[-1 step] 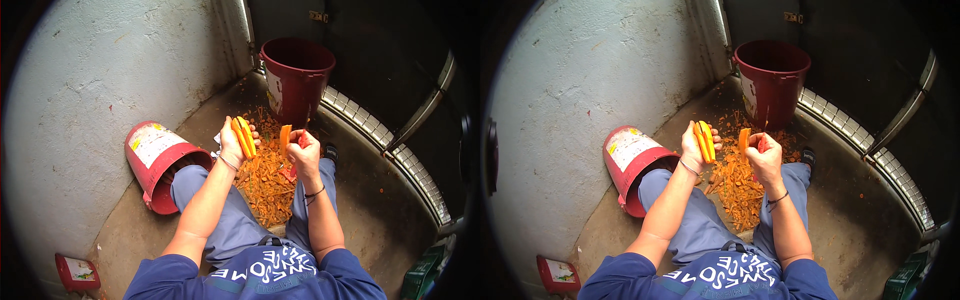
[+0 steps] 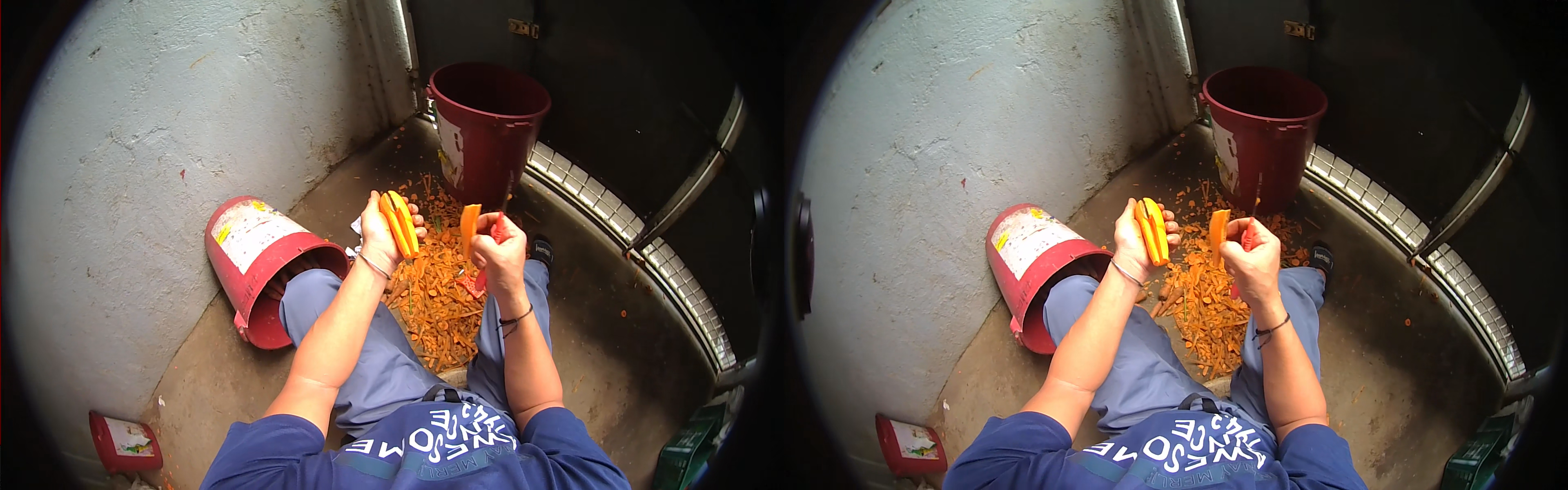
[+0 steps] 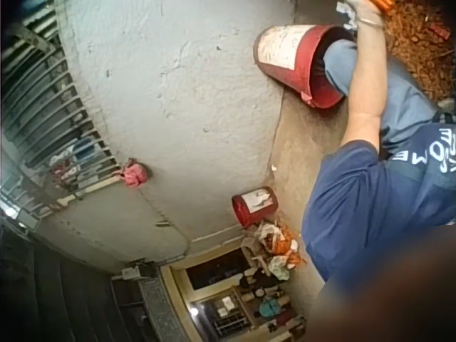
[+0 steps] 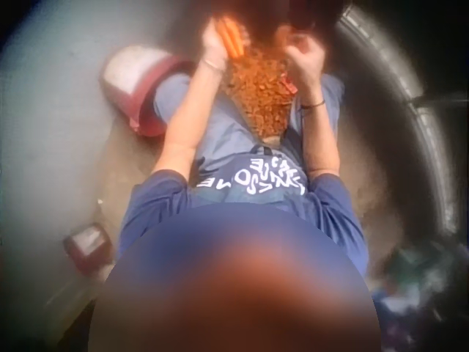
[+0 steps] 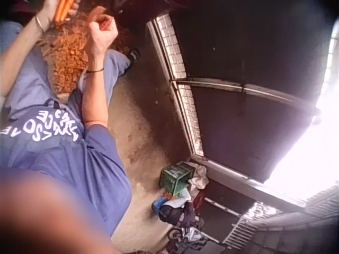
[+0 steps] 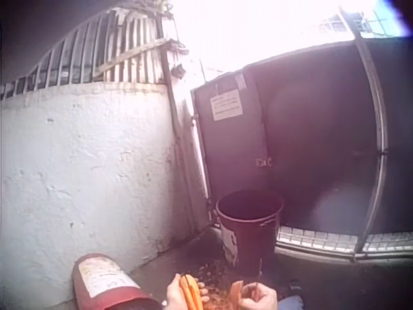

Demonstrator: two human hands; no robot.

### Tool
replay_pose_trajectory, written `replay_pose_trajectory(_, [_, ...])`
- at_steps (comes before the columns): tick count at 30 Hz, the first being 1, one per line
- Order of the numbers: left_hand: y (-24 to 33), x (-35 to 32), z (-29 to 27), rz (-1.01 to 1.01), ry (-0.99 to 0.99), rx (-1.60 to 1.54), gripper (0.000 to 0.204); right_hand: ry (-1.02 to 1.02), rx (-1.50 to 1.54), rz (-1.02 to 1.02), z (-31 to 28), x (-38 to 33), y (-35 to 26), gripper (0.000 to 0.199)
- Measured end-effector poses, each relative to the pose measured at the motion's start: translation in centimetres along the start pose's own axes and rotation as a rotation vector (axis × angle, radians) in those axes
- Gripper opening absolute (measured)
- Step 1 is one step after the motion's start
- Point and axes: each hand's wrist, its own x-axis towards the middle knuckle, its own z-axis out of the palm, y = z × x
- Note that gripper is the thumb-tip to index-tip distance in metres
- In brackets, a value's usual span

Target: The person is peeling sweet potatoes or carrots using a knife and a handheld peeler while sitting on the ground.

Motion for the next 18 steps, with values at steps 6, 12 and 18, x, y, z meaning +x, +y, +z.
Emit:
replay_pose_trajectory(6, [1.2, -0.2, -0.8, -0.009, -0.043, -0.121, 0.056, -0.019, 0.054, -0.369, 1.5, -3.9, -5.0, 0.031])
replay_pose_trajectory(12, [1.7, -1.2, -1.3, 0.029, -0.03, -0.105, 0.051, -0.152, 0.097, -0.54, 3.0, -8.5, -9.4, 0.044])
replay_pose_trajectory(18, [1.5, -1.4, -0.7, 0.048, -0.005, -0.074, 0.051, -0.04, -0.03, -0.356, 2.3, -4.2, -5.6, 0.029])
